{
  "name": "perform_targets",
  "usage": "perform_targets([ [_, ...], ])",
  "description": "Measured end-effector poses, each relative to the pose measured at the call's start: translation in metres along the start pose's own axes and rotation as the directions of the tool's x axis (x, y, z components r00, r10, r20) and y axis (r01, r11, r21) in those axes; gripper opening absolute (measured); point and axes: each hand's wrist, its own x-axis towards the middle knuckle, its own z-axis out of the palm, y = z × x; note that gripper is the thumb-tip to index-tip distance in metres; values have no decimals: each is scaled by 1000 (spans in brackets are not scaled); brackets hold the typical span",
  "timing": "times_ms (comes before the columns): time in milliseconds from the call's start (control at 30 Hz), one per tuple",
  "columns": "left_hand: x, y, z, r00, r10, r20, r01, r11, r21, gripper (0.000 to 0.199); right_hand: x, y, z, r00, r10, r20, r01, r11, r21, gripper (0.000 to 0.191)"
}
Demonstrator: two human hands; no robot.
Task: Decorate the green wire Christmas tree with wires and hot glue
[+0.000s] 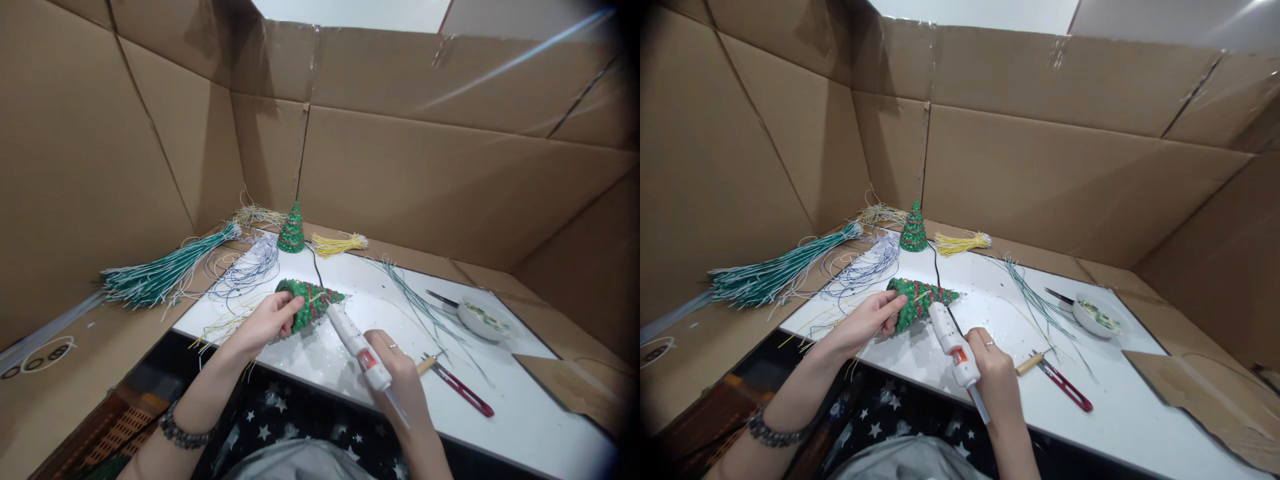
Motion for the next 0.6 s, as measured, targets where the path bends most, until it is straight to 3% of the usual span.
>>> perform_targets([
  [600, 0, 1, 0, 1000, 11, -4, -11, 1000, 6, 56, -1, 0, 1, 1000, -11, 6, 11, 1000, -30, 16],
])
